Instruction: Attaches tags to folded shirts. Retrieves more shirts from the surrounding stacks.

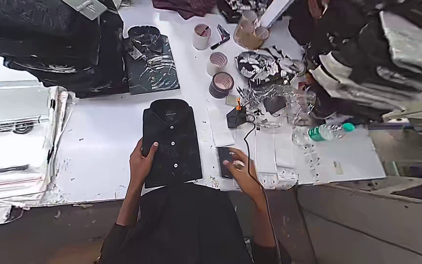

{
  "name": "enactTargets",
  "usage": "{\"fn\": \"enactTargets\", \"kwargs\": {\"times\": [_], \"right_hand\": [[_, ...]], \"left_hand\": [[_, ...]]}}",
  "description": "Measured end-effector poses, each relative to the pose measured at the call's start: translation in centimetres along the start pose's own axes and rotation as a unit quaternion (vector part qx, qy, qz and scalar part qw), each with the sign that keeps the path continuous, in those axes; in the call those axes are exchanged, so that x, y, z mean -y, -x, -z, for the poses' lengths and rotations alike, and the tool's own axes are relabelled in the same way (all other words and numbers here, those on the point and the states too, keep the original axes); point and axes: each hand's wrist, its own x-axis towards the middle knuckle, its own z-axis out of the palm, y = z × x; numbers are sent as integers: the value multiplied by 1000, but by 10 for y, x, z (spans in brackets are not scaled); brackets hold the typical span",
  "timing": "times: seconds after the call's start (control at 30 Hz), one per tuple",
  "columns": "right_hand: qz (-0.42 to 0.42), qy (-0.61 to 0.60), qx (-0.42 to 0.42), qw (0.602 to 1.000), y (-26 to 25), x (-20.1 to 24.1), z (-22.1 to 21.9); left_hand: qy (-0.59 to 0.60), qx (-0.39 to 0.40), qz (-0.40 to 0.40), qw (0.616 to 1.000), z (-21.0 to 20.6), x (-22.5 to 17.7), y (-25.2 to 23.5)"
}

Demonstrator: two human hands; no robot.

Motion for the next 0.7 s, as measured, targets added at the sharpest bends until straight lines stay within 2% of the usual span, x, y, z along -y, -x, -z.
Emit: {"fn": "enactTargets", "kwargs": {"times": [0.07,0.17,0.23,0.3,0.37,0.43,0.53,0.6,0.7], "right_hand": [[13,-147,101,984,-9,17,-44],[27,-202,144,968,-41,32,-78],[6,-158,106,982,-53,23,-91],[3,-81,65,995,-55,11,-95],[4,-44,61,997,-43,0,-93],[18,33,91,995,-23,-8,-83],[61,200,137,968,-2,-8,-62],[94,277,113,950,2,1,-55],[183,257,51,948,-11,18,-72]], "left_hand": [[45,50,12,998,7,-5,0],[111,118,28,986,24,-18,0],[85,67,-7,994,32,-18,4],[32,-30,-96,994,33,-21,6],[16,-86,-154,984,32,-26,13],[32,-76,-152,985,27,-28,25],[41,-35,-137,989,13,-25,35],[36,-18,-143,989,4,-22,36],[10,3,-152,988,-3,-20,31]]}}
